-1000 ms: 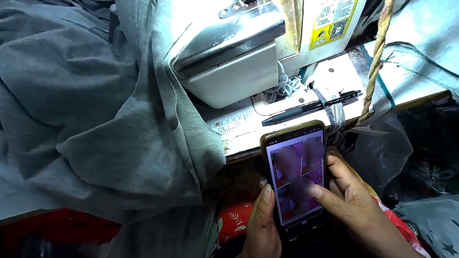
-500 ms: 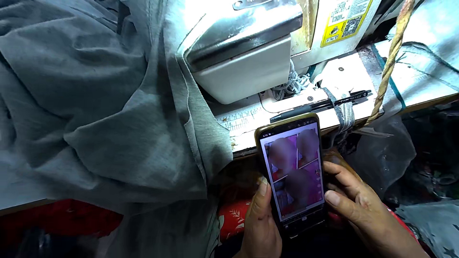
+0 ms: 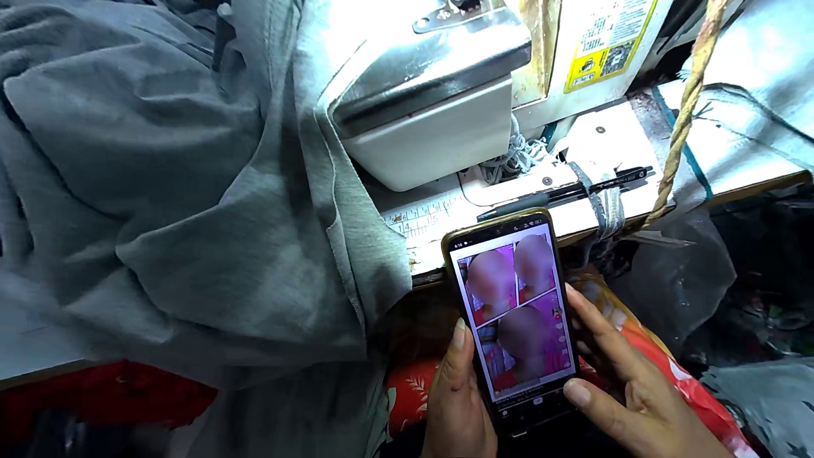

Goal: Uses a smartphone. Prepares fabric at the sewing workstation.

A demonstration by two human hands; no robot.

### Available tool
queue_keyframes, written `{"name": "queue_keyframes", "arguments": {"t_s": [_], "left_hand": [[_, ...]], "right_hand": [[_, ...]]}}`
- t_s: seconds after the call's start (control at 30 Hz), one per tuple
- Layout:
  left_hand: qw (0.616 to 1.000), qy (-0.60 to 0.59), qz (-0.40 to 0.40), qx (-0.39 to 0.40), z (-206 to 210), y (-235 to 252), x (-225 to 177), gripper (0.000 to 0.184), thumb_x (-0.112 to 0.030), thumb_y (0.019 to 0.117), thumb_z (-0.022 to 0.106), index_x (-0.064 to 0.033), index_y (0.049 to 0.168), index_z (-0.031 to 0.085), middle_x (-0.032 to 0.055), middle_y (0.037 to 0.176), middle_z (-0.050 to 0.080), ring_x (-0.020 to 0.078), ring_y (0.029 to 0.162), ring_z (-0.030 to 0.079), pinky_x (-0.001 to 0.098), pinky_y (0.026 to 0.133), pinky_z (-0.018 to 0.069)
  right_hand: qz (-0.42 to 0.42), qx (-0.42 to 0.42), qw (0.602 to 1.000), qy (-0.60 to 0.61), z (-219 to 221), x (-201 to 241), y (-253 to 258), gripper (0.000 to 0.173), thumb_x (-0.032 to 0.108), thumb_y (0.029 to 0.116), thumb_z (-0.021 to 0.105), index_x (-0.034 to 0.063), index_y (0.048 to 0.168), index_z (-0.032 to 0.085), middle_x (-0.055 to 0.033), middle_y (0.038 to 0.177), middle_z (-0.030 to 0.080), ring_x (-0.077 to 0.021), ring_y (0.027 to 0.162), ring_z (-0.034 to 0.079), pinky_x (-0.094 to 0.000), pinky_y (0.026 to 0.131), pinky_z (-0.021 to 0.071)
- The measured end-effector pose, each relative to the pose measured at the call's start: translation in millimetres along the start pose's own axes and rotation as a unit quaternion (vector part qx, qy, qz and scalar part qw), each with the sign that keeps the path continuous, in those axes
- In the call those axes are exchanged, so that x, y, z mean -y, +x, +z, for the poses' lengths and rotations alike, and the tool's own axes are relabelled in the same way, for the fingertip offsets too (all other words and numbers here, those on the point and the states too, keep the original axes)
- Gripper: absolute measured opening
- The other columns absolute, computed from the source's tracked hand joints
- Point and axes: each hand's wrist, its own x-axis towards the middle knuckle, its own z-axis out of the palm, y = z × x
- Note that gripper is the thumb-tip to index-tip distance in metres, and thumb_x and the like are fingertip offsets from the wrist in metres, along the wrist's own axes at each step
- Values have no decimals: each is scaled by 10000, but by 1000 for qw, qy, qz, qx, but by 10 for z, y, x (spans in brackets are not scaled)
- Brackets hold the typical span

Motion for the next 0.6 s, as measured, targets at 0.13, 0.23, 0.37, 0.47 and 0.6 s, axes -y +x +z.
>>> {"name": "queue_keyframes", "arguments": {"t_s": [0.13,0.23,0.37,0.47,0.6], "left_hand": [[1000,-22,-8,1,-3,-4,13,331,-389,1017,560,-141,1175,714,24,1124,757,123,1099,707,330,996,558],[1000,-21,-10,-8,7,-9,10,328,-379,1030,540,-142,1179,711,22,1124,757,117,1103,704,326,997,557],[999,-24,-10,-20,22,-8,-9,325,-369,1040,524,-135,1167,709,25,1113,759,112,1098,706,319,998,556],[999,-33,-12,-28,35,-10,-20,301,-353,1028,551,-132,1149,715,29,1096,763,114,1078,713,319,986,563],[999,-22,-7,-29,18,-19,-14,318,-368,1025,554,-129,1165,710,18,1115,758,103,1098,702,314,1003,550]], "right_hand": [[-11,13,1000,-10,-18,-4,-3,770,383,1033,581,-62,1583,276,-197,1494,527,-67,1339,533,-253,1135,434],[-16,18,1000,-13,-33,-11,-13,759,379,1038,577,-67,1578,284,-197,1502,519,-65,1333,533,-251,1131,434],[-6,23,1000,-8,-58,31,-25,719,375,1045,566,-99,1539,347,-220,1470,539,-102,1334,544,-274,1133,443],[-3,18,1000,-3,-63,45,-25,688,360,1045,565,-97,1523,376,-205,1456,555,-95,1312,561,-273,1111,465],[4,10,1000,9,-72,69,-28,629,306,1046,571,-105,1492,403,-170,1426,584,-76,1282,579,-264,1097,480]]}}
